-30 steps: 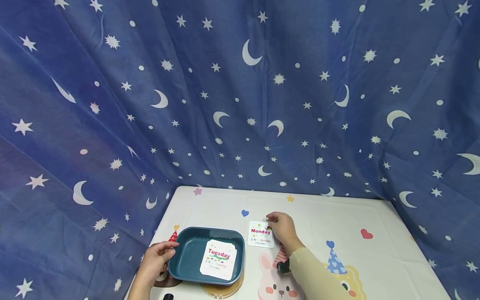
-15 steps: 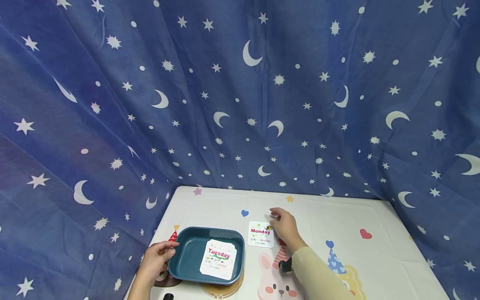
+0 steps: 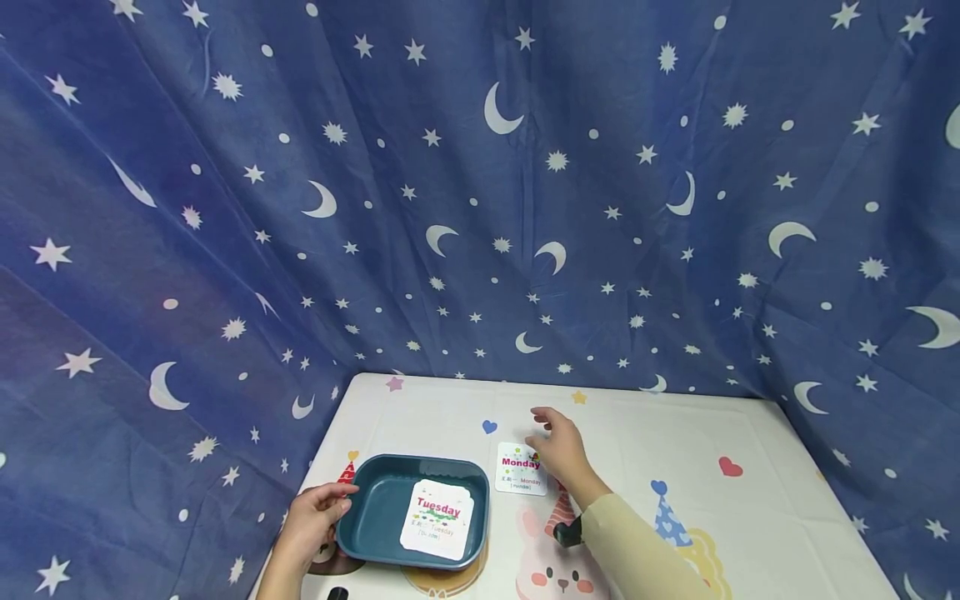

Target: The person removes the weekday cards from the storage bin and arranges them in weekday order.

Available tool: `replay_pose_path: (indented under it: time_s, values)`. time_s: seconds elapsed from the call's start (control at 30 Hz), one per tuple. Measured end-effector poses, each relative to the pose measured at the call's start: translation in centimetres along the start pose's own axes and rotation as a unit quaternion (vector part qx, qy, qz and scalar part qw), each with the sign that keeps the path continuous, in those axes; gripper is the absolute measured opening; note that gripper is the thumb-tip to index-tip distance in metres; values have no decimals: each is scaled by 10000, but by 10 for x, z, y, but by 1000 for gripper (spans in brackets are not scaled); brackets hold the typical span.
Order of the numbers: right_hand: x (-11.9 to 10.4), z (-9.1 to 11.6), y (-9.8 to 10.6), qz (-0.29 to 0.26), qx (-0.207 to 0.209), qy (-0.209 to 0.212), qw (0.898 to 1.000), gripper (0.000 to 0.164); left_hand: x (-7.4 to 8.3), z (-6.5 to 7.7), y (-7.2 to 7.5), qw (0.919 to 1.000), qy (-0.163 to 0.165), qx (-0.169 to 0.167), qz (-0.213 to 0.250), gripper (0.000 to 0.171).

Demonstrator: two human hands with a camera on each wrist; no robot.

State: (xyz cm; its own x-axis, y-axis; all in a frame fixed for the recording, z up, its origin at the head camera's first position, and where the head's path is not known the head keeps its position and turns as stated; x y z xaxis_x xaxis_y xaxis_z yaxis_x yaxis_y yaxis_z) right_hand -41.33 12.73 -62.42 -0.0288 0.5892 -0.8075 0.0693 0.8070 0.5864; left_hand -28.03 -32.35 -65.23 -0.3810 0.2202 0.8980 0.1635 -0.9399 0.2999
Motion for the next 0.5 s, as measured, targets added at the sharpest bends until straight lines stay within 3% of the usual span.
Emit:
replay_pose_path:
  time_s: [0.37,0.5]
  values:
    - [-25,6,-2,406,169,168,9989,66,1,1,-1,10000,-42,-19,55,27]
    - [-38,9,-5,757,152,540,9956,75,-1,-1,-1,9999,5,-19,102,27]
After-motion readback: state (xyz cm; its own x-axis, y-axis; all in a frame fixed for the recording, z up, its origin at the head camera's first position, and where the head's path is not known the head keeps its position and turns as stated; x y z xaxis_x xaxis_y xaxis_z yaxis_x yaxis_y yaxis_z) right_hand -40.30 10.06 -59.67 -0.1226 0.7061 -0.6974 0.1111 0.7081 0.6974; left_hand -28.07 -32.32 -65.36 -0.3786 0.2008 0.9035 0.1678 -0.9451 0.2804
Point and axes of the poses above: each hand's wrist, its own z-axis away from the middle knuckle, its own y-axis out of the back of the hand, x = y × z, the point moved 10 cm from there along -z, towards the middle knuckle, and after that the axes turned 2 degrees about y, right-handed, at the moved point
